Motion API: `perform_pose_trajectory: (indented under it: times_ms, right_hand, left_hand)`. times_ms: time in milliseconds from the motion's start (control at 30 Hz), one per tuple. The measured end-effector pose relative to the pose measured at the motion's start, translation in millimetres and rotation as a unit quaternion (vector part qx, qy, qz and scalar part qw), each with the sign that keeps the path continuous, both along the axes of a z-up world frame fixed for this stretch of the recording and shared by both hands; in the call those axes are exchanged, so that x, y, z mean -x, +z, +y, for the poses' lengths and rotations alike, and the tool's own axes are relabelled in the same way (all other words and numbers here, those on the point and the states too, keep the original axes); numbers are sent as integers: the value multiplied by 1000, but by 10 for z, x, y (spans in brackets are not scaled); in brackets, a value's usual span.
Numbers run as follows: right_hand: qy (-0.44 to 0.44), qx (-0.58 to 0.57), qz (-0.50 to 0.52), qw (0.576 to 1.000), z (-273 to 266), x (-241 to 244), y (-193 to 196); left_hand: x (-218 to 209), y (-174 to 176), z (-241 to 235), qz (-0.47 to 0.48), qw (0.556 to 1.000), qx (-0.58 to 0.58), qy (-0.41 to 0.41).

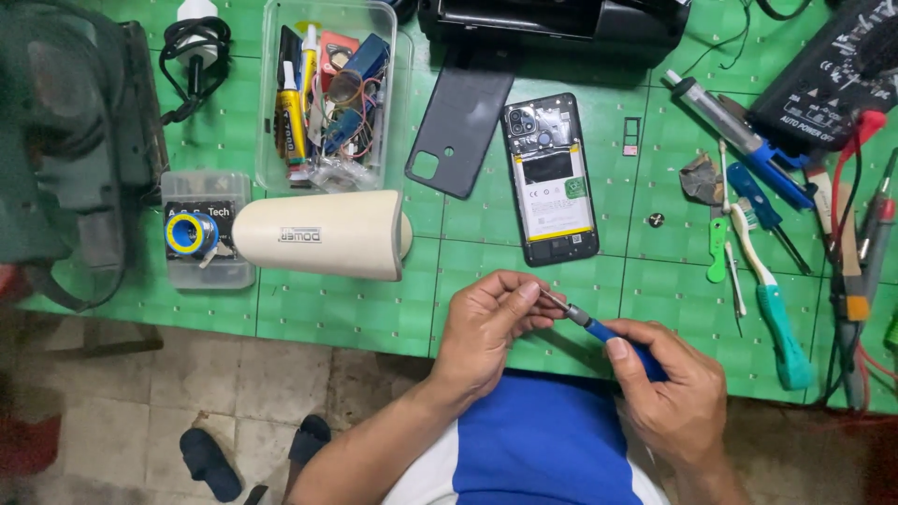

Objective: Cleaning and repairing a disassembled smartphone using a small pick and a toothbrush on a workbench.

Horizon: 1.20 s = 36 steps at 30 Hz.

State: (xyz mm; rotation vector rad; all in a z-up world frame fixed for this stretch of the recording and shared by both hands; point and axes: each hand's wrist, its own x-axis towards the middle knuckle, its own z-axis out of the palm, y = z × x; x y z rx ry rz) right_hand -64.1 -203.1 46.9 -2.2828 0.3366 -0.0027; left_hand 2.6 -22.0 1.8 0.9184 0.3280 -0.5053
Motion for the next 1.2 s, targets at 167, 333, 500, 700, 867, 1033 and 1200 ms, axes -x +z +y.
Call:
perform_pose_trajectory:
  times_ms: [167,333,500,700,867,1033,1200]
  right_hand:
    - [-1,4,-8,1000,21,2,2]
    - [16,17,-28,999,19,-5,-4]
    - [25,21,-33,999,34,-16,28]
    - [52,56,-98,992,111,-69,170]
    - [96,115,-144,978,47,-52,101]
    - [121,113,-149,975,-28,-86,100]
    - [110,84,-131,982,-44,-119,108]
  left_hand:
    - [-10,20,26,-2,1000,-5,-3]
    - [0,24,21,-15,1000,-20,1]
    - [-19,95,24,-70,993,-98,-1]
    - [-7,67,34,-117,984,-131,3]
    - [-11,33,29,-120,980,-159,-3]
    - [-38,36,28,-124,979,-163,-15]
    - [-35,43,4,-109,978,-178,-15]
